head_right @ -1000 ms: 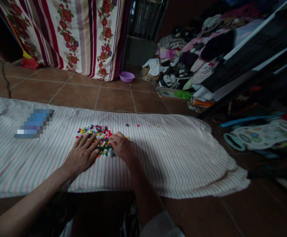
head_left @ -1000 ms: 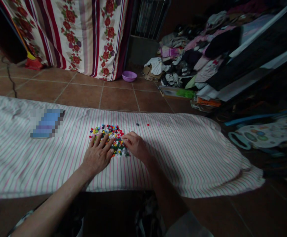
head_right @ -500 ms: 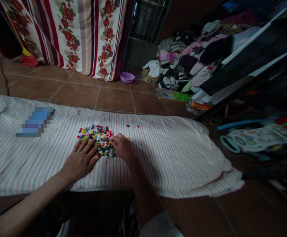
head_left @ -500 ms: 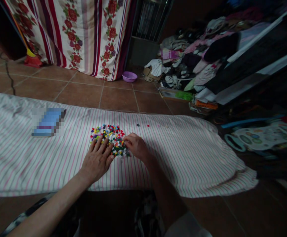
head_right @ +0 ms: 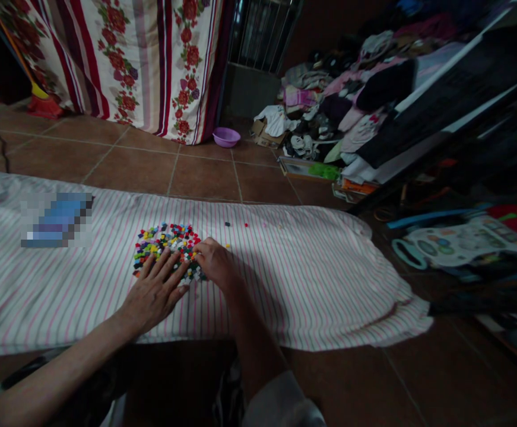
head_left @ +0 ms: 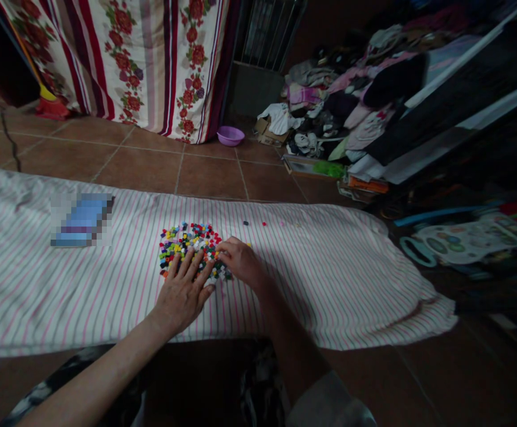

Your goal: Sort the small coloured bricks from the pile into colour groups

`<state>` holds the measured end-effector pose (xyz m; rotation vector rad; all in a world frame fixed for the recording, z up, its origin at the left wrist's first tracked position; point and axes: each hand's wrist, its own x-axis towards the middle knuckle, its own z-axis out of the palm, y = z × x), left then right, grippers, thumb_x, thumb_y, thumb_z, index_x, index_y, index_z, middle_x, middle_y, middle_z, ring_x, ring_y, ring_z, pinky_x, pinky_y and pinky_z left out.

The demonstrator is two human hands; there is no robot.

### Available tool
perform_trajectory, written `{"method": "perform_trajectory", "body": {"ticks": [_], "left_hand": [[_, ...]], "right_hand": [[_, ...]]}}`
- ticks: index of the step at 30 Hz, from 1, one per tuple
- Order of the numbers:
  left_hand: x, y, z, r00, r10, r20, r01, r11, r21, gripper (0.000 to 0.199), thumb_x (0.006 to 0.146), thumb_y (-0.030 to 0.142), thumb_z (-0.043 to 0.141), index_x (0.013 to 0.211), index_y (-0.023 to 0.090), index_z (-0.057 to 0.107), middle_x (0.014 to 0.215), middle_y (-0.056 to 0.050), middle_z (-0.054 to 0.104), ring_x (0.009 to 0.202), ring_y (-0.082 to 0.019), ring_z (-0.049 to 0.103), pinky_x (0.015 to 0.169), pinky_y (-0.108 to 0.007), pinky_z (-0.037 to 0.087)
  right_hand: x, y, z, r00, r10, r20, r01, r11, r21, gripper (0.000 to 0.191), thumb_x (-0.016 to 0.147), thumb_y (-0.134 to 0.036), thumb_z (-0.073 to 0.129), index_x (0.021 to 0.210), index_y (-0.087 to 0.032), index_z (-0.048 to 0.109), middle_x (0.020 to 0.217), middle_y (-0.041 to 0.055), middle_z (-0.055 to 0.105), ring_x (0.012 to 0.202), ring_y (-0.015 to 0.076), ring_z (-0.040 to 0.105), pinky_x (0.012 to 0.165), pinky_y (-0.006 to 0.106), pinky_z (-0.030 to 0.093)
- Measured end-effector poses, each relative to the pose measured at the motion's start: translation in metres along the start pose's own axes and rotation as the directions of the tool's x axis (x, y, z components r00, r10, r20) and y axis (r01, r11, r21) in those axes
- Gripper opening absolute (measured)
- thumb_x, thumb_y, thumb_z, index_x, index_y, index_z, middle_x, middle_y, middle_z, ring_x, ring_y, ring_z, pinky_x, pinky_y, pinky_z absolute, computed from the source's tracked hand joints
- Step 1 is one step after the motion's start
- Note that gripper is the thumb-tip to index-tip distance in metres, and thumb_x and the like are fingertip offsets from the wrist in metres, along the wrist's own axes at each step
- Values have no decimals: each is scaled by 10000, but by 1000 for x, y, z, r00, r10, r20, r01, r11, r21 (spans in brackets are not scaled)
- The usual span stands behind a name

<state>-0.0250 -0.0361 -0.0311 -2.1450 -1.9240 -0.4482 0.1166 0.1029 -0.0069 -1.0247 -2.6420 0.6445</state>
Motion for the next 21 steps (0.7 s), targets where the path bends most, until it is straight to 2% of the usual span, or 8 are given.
{"method": "perform_trajectory", "body": {"ticks": [4,9,14,21], "left_hand": [[2,7,2,1000,12,0,-12,1000,-22,458,921,461,433,1343,304,519,1448,-75,478,1373,-288,385,1126,-544,297],[6,8,-1,1000,8,2,-8,999,-34,435,917,432,450,1310,280,558,1387,-91,540,1356,-295,406,1128,-549,293],[8,4,-6,1000,0,18,0,999,-34,405,921,406,448,1271,263,593,1334,-83,586,1317,-307,451,1125,-558,294],[5,-1,-5,1000,4,27,-3,999,-45,396,927,398,438,1255,248,602,1332,-88,587,1318,-310,449,1129,-591,268]], "right_hand": [[2,-5,1,999,36,26,-35,999,-29,167,889,-158,543,974,-180,685,950,43,617,849,132,585,766,227,409],[5,-8,3,996,82,25,-80,995,-63,181,899,-172,529,989,-195,684,977,40,620,884,131,586,776,222,400],[4,-16,-3,993,118,31,-114,990,-87,153,899,-193,546,961,-196,686,964,35,622,853,125,580,748,220,385],[2,-16,-5,996,84,25,-81,991,-105,123,885,-209,570,953,-190,670,926,36,631,828,139,577,740,235,389]]}}
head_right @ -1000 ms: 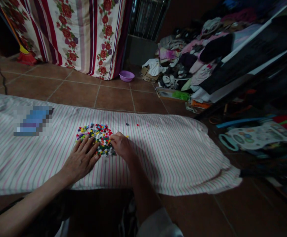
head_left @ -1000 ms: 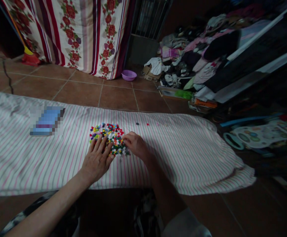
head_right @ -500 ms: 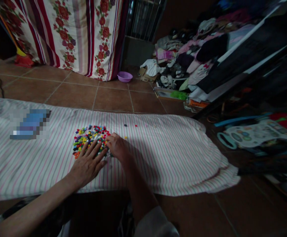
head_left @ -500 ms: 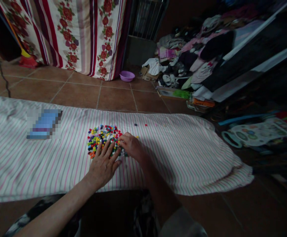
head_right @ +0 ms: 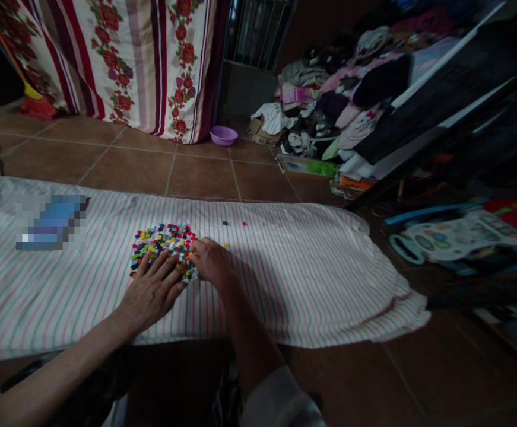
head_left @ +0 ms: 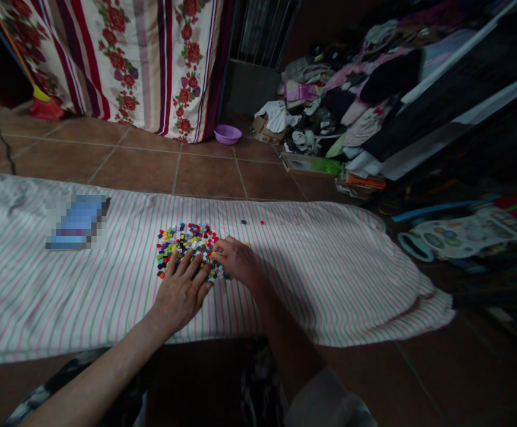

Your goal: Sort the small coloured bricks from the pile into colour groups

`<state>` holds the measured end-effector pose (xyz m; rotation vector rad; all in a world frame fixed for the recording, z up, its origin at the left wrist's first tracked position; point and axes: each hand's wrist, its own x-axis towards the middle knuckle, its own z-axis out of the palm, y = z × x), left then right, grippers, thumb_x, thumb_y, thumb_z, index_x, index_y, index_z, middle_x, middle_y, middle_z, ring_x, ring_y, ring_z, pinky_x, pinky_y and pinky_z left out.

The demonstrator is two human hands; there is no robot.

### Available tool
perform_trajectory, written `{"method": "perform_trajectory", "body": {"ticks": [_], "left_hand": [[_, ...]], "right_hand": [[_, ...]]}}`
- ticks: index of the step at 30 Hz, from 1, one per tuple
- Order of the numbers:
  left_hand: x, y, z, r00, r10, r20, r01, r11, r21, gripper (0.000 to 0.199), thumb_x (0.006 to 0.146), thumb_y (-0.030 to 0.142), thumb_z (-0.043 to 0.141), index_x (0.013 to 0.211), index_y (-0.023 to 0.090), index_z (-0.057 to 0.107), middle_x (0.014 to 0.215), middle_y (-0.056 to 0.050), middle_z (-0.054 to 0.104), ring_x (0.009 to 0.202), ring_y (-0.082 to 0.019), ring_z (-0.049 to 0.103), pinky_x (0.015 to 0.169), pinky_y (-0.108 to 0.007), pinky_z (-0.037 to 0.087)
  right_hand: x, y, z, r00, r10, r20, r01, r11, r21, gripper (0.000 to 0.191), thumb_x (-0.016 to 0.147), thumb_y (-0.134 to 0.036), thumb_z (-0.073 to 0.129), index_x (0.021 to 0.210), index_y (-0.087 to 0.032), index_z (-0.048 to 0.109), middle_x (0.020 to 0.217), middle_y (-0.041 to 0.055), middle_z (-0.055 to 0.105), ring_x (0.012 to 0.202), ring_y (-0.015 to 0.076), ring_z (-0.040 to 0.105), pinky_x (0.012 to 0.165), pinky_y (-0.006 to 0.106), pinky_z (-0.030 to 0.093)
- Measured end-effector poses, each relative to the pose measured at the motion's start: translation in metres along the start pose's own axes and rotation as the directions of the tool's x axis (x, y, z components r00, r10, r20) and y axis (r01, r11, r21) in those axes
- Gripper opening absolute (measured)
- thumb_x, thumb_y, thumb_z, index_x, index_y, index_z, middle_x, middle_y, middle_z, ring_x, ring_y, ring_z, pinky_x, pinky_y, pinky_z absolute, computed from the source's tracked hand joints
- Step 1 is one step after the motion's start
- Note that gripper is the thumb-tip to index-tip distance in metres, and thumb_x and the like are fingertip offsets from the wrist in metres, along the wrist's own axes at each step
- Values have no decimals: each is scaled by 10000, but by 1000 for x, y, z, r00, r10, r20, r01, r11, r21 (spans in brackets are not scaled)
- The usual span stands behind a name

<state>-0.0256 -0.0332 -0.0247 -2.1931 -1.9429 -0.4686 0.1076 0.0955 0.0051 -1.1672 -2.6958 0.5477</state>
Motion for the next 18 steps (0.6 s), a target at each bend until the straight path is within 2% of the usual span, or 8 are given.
{"method": "perform_trajectory", "body": {"ticks": [6,13,18], "left_hand": [[-1,-1,2,1000,18,-14,-18,1000,0,403,931,399,435,1271,246,587,1371,-90,555,1342,-294,426,1133,-587,262],[-2,-1,1,1000,26,-12,-26,1000,15,407,931,403,432,1274,249,587,1371,-90,555,1342,-307,425,1128,-586,272],[-2,-2,1,999,38,-22,-37,999,19,402,931,405,427,1257,249,601,1345,-84,579,1326,-315,444,1122,-596,274]], "right_hand": [[3,1,6,999,-44,-15,43,999,-16,154,856,-179,577,985,-187,661,957,50,649,932,170,573,813,262,401],[4,-5,8,999,8,-37,-10,998,-55,127,848,-179,580,952,-198,651,943,55,652,931,180,571,814,271,397],[5,-9,13,998,-4,-62,-2,996,-92,128,860,-157,544,948,-184,633,953,69,656,917,194,576,794,281,399]]}}
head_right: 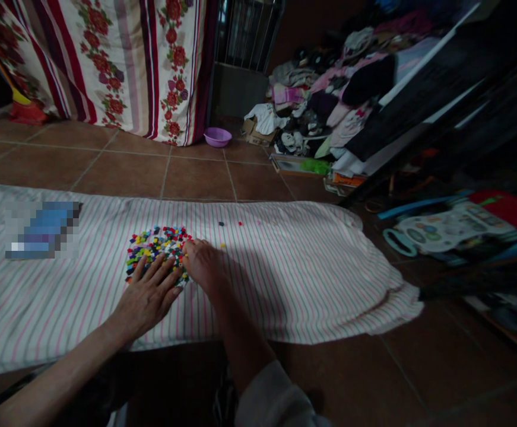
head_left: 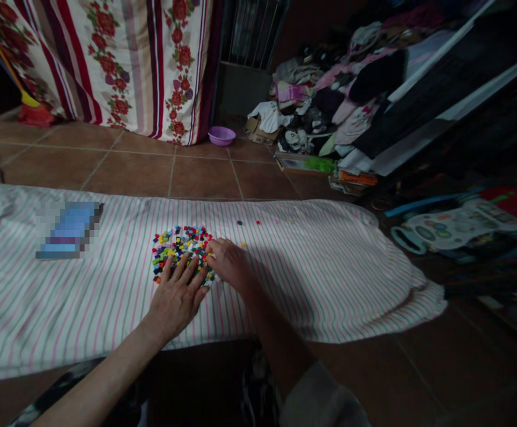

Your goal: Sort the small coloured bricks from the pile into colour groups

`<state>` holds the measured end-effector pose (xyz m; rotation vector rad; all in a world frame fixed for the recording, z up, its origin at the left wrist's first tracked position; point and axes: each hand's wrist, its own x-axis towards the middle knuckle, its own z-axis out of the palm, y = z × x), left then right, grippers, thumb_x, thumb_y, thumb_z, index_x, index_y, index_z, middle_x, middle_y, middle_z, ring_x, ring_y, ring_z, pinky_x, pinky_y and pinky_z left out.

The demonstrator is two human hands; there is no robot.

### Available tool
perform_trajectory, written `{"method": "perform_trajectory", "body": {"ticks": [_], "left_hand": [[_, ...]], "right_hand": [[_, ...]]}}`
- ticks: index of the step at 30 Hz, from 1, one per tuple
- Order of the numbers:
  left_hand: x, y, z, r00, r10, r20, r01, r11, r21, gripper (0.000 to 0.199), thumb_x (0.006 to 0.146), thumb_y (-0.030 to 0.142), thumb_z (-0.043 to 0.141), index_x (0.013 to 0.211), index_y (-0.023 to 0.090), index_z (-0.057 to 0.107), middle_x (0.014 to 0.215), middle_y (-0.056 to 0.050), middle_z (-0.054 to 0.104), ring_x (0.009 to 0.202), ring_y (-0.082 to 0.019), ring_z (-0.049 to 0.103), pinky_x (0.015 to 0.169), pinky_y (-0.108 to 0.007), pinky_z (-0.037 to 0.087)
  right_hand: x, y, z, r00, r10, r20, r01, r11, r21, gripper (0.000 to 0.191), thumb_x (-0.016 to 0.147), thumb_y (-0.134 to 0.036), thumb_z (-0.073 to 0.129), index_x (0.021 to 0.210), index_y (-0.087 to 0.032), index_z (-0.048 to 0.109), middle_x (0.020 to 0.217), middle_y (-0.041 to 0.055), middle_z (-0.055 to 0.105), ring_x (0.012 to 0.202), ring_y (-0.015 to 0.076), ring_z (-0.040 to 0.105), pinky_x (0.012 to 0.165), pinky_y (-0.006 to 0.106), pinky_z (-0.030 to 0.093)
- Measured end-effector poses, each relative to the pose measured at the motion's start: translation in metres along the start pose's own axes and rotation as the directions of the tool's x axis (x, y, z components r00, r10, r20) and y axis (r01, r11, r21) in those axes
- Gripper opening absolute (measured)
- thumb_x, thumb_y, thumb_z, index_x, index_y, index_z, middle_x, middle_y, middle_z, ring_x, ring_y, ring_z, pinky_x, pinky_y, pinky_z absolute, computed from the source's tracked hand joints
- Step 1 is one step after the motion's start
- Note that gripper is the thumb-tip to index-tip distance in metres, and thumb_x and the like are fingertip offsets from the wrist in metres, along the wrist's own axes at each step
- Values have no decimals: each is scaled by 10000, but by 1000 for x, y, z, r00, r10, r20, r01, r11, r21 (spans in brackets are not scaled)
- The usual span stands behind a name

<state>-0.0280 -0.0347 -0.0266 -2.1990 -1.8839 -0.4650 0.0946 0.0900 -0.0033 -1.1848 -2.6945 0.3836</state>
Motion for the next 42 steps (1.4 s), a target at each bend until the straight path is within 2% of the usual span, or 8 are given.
{"method": "perform_trajectory", "body": {"ticks": [9,15,22,27,31,36,42], "left_hand": [[0,0,1,1000,-5,-20,5,1000,-18,392,930,394,422,1232,245,622,1330,-93,590,1309,-310,464,1121,-587,283],[3,1,0,1000,-9,-18,8,1000,-25,383,925,387,435,1214,235,635,1325,-98,593,1298,-313,475,1121,-587,286],[4,1,0,1000,-17,-3,17,1000,-24,390,927,385,433,1235,234,620,1335,-93,586,1308,-309,465,1125,-584,277],[4,-2,-2,1000,-21,-15,21,1000,-17,383,931,377,423,1222,227,622,1307,-90,607,1290,-308,483,1119,-585,280],[3,-5,-3,999,-36,-14,36,999,-17,383,936,356,410,1208,195,625,1284,-93,622,1293,-294,480,1136,-572,263],[1,-7,-3,999,-45,-17,44,999,-30,383,935,357,411,1188,175,635,1291,-94,617,1295,-294,476,1144,-569,253],[1,-7,-6,999,-52,-7,51,998,-42,373,934,347,419,1182,168,632,1268,-102,624,1295,-286,472,1154,-556,243]], "right_hand": [[-1,-7,-6,1000,-9,18,9,1000,14,178,867,-109,496,956,-172,637,968,81,666,937,190,584,818,278,406],[0,-4,-1,1000,2,-17,-1,998,58,174,863,-123,499,956,-180,635,953,68,661,906,183,586,794,272,406],[3,5,6,999,-18,-31,23,984,179,187,911,-148,463,895,-179,647,888,35,651,812,132,577,752,229,397],[5,11,8,998,-49,-36,56,969,241,204,897,-118,469,936,-179,659,925,43,660,849,137,592,788,235,414],[4,10,8,999,-21,-37,29,973,228,181,882,-152,518,950,-205,678,962,37,633,829,135,593,756,232,426],[5,9,8,998,1,-66,14,975,223,197,884,-150,523,992,-207,677,1008,45,622,899,141,590,806,236,422],[8,3,3,998,-41,-48,50,977,205,176,886,-143,518,925,-193,682,935,42,609,839,141,570,761,234,414]]}}
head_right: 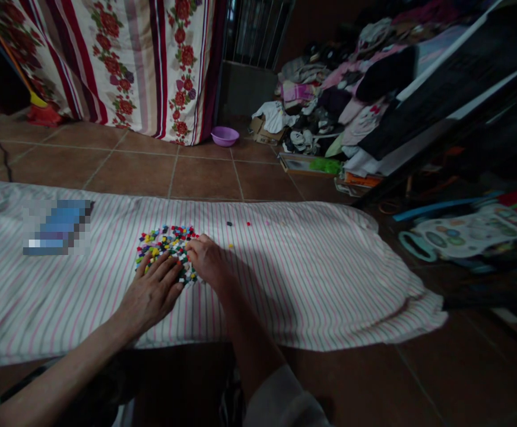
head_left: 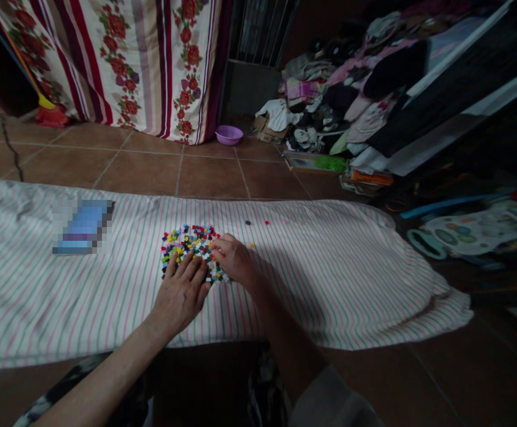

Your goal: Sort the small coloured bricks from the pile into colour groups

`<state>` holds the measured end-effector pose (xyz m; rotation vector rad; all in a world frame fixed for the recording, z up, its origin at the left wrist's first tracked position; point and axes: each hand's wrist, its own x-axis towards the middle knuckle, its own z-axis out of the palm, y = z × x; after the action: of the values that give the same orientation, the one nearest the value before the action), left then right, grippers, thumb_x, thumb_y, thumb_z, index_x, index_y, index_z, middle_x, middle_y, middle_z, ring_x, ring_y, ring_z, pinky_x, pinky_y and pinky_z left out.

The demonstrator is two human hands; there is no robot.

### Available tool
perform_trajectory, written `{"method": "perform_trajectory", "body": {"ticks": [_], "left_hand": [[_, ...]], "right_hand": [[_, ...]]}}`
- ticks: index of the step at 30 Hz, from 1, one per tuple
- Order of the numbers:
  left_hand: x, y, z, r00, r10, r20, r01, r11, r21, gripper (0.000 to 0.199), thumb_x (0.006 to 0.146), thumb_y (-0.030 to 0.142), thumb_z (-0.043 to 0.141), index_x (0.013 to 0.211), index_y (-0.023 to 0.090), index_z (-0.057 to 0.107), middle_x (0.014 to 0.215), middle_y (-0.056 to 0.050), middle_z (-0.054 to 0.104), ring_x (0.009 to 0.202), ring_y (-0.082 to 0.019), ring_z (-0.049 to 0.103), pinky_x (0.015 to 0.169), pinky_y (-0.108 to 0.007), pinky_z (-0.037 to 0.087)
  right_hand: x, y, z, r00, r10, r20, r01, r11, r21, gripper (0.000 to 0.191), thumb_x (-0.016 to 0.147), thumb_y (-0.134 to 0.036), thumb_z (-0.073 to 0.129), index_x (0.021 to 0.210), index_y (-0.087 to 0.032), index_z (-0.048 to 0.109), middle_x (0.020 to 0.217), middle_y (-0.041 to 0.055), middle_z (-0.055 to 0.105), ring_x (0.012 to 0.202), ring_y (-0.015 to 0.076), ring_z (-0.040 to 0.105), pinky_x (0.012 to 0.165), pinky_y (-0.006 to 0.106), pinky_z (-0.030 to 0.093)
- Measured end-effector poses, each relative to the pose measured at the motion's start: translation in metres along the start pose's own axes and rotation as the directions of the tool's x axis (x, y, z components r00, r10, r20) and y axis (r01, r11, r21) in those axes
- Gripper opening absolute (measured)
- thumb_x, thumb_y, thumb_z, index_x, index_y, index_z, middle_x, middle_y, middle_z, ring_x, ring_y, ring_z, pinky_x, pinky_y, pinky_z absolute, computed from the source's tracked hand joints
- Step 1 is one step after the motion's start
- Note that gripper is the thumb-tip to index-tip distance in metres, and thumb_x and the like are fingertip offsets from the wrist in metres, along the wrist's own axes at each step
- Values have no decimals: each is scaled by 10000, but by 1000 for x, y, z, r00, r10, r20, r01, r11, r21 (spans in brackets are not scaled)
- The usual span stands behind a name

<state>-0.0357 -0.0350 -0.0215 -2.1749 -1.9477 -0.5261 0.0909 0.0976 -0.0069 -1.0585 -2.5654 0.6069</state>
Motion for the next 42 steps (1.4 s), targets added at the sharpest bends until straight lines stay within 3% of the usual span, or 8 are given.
{"method": "perform_trajectory", "body": {"ticks": [4,10,15,20,25,31,42], "left_hand": [[-1,-2,-1,1000,2,-5,-2,1000,-20,355,934,346,425,1152,166,640,1230,-97,640,1283,-284,481,1153,-553,248],[-5,-8,-1,1000,14,-18,-15,999,-45,339,928,325,438,1149,165,640,1241,-93,636,1294,-286,469,1150,-560,263],[-7,-9,-2,1000,12,-11,-12,998,-54,341,927,319,438,1155,163,639,1253,-92,632,1298,-286,468,1151,-558,267],[-7,-7,1,999,27,-34,-29,998,-49,343,924,316,443,1157,157,639,1258,-102,629,1307,-292,461,1152,-570,255],[-7,-6,7,998,32,-60,-34,999,-32,341,927,317,437,1135,148,648,1255,-107,633,1294,-296,476,1154,-569,241],[-9,-8,11,995,49,-90,-53,998,-37,334,926,316,434,1120,147,649,1256,-110,634,1295,-301,476,1144,-566,251],[-7,-7,10,994,55,-99,-58,998,-24,336,925,303,426,1116,136,648,1227,-118,645,1268,-299,499,1137,-572,257]], "right_hand": [[1,-3,-2,999,-43,24,43,999,2,182,876,-107,517,844,-184,679,856,27,586,799,131,550,743,224,401],[-2,-4,-5,997,-49,65,50,999,-8,163,879,-121,533,864,-182,683,866,23,586,800,127,548,740,221,393],[-2,-11,-8,996,9,87,-2,996,-86,172,901,-146,521,893,-184,689,895,33,602,793,130,556,738,228,395],[2,-15,-3,993,-39,111,50,994,-97,183,910,-146,518,944,-175,696,954,58,639,908,149,575,812,232,404],[2,-18,2,993,-66,96,79,988,-133,196,902,-128,514,952,-181,695,945,58,655,938,164,574,838,248,406],[2,-20,5,998,-4,60,16,981,-195,167,896,-151,525,941,-167,684,960,76,659,947,180,577,846,266,414],[5,-22,5,995,-28,98,47,980,-194,225,926,-152,467,918,-164,691,937,78,662,934,174,583,830,259,415]]}}
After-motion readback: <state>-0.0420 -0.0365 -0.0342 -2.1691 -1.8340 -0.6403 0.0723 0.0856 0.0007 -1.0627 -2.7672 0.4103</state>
